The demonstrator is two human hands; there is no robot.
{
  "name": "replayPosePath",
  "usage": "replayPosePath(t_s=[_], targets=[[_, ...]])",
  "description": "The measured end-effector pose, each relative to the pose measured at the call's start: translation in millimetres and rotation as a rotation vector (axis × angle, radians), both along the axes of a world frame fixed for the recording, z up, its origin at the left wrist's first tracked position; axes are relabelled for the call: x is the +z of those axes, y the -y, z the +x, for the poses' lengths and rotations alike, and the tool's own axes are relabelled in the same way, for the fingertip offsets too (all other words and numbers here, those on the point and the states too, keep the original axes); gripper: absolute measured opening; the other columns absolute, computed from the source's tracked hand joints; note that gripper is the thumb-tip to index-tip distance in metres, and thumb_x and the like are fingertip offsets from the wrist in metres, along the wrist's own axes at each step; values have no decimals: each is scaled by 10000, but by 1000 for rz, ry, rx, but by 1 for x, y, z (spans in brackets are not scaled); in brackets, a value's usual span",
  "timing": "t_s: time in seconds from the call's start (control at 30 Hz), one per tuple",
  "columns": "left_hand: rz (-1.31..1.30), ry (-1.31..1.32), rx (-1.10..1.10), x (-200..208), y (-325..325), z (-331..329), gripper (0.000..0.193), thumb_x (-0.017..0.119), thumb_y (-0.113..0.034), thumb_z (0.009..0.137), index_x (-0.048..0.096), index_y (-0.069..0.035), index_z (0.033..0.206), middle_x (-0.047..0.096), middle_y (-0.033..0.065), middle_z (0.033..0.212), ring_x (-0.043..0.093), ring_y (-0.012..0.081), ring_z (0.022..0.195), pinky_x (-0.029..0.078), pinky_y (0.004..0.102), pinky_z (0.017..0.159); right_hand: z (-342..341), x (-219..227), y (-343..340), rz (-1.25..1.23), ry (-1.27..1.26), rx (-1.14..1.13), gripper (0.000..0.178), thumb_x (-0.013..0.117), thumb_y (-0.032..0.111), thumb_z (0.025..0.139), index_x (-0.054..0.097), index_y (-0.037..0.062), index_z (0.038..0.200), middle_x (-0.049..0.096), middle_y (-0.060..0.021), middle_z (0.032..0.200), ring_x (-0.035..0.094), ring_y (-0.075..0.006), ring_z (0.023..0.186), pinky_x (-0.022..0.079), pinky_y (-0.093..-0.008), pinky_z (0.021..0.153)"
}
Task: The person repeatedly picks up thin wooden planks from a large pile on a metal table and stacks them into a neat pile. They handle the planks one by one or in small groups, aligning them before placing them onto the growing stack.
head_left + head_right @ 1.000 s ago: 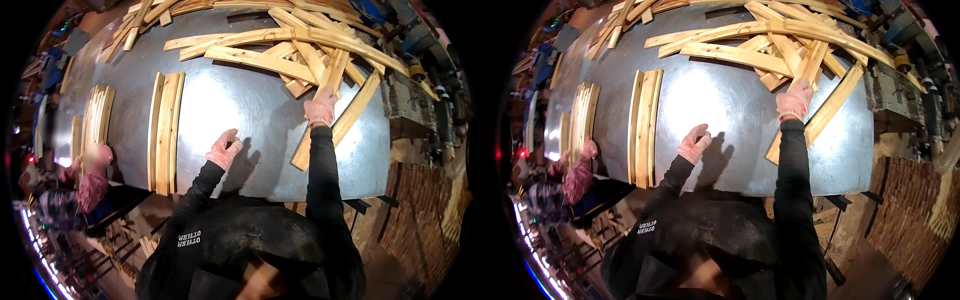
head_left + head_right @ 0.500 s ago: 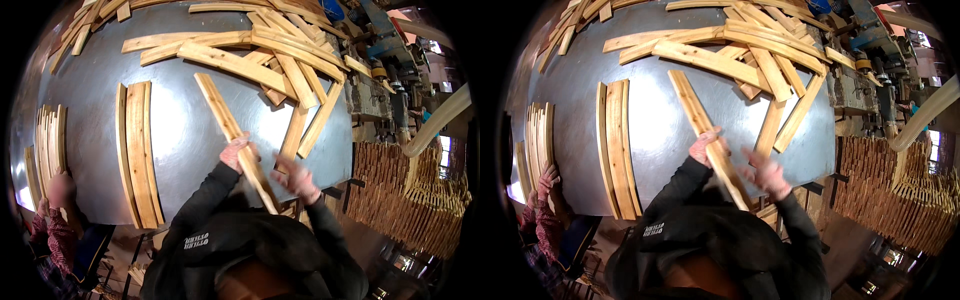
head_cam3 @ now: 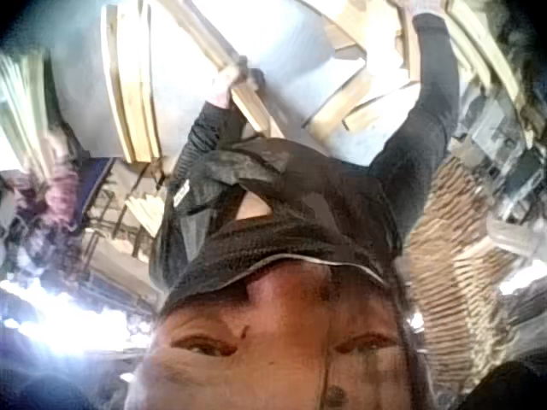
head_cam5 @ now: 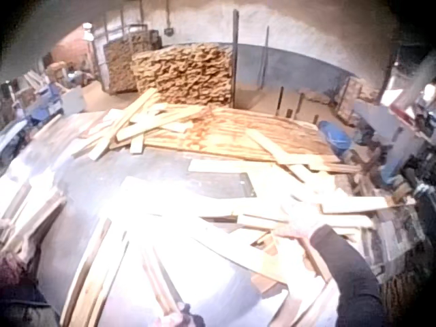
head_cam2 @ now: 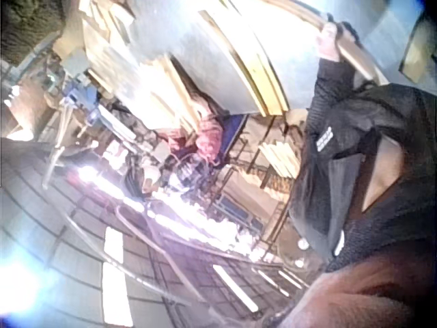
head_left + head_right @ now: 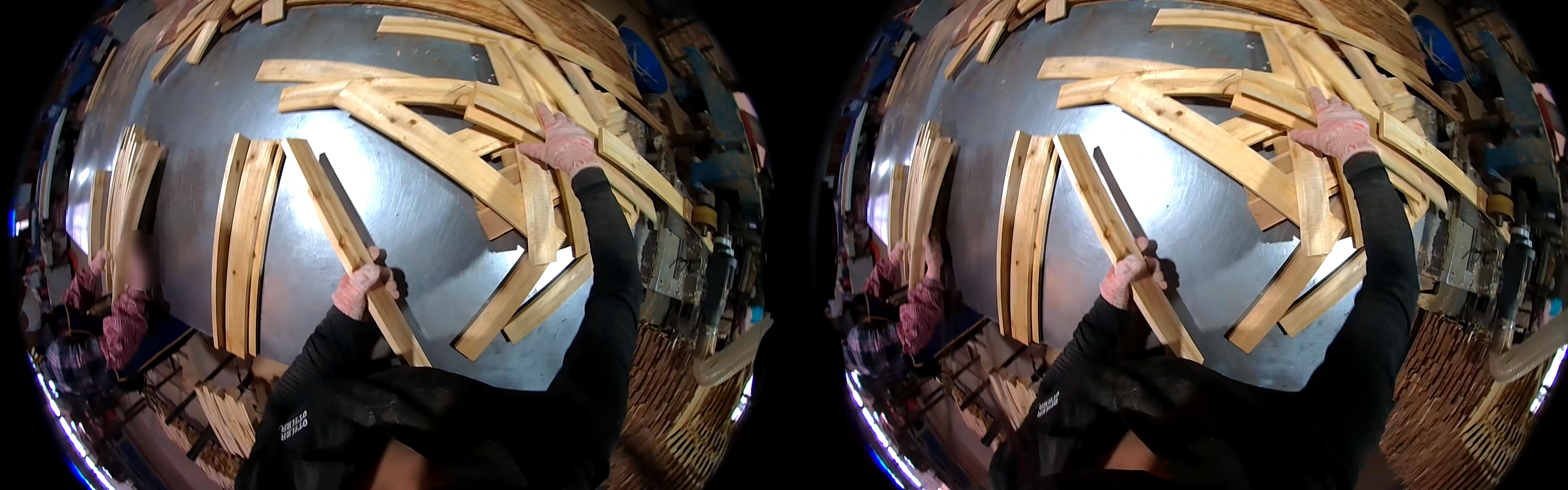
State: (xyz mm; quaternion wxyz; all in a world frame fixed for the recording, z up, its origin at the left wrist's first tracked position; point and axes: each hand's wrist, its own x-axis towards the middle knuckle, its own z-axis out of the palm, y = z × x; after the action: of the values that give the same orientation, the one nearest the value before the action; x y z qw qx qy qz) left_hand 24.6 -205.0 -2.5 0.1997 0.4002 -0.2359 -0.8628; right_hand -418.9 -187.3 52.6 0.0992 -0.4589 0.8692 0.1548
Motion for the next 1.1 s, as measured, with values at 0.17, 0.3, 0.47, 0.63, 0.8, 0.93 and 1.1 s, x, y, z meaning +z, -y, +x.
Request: replayPosePath(t_s=[0.17, 0.3, 0.47, 0.63, 0.8, 0.93, 1.1], targets=[[-68, -25, 28, -14, -4, -3, 521, 656, -428, 911, 463, -77, 1244, 561, 106, 814, 591, 220, 717, 526, 358, 654, 75, 4, -8, 145, 67, -110, 886, 612, 567, 834, 283, 89, 1505, 619, -185, 1227, 627, -330, 1103, 497, -423, 930], [-36, 75, 53, -21, 7, 0, 709, 561, -635, 889, 461, -40, 1263, 565, 110, 748, 558, 204, 594, 526, 343, 567, 121, 3, -26, -29, 302, -79, 968, 649, 523, 811, 186, 84, 1540, 545, -245, 1340, 576, -360, 1195, 454, -414, 1011], [-363, 384, -35, -57, 32, 33, 488, 711, -313, 865, 604, 26, 1199, 683, 82, 998, 627, 155, 867, 515, 271, 781, 184, 24, 12, -366, 703, -29, 875, 712, 485, 787, 357, 89, 1482, 650, -202, 1152, 630, -300, 1075, 488, -379, 930], [-414, 596, -85, -83, 64, 61, 429, 677, -272, 899, 611, 14, 1211, 685, 113, 1098, 629, 184, 986, 480, 268, 902, 243, -4, 96, -351, 850, -108, 800, 618, 596, 822, 503, 24, 1370, 679, -196, 1100, 672, -286, 971, 497, -372, 907], [-453, 265, -94, -73, 66, 66, 529, 576, -312, 985, 473, 62, 1346, 604, 164, 1287, 566, 226, 1191, 421, 326, 1042, 284, -69, 135, -406, 684, 8, 798, 545, 639, 845, 514, 34, 1365, 602, -234, 1268, 561, -358, 1203, 404, -413, 1042], [-521, 404, -270, -78, 80, 66, 628, 672, -290, 927, 411, 72, 1370, 614, 198, 1241, 546, 245, 1215, 413, 331, 1052, 296, -32, 139, -720, 614, -31, 543, 579, 484, 880, 670, 21, 1149, 712, -187, 953, 682, -287, 907, 519, -397, 830], [-526, 299, -29, -64, 52, 41, 787, 787, -199, 816, 320, 60, 1393, 607, 151, 1188, 583, 223, 1099, 470, 340, 980, 289, -100, 159, -282, 145, 572, 350, 621, 276, 870, 667, 1, 1083, 688, -231, 997, 689, -304, 856, 549, -406, 808]])
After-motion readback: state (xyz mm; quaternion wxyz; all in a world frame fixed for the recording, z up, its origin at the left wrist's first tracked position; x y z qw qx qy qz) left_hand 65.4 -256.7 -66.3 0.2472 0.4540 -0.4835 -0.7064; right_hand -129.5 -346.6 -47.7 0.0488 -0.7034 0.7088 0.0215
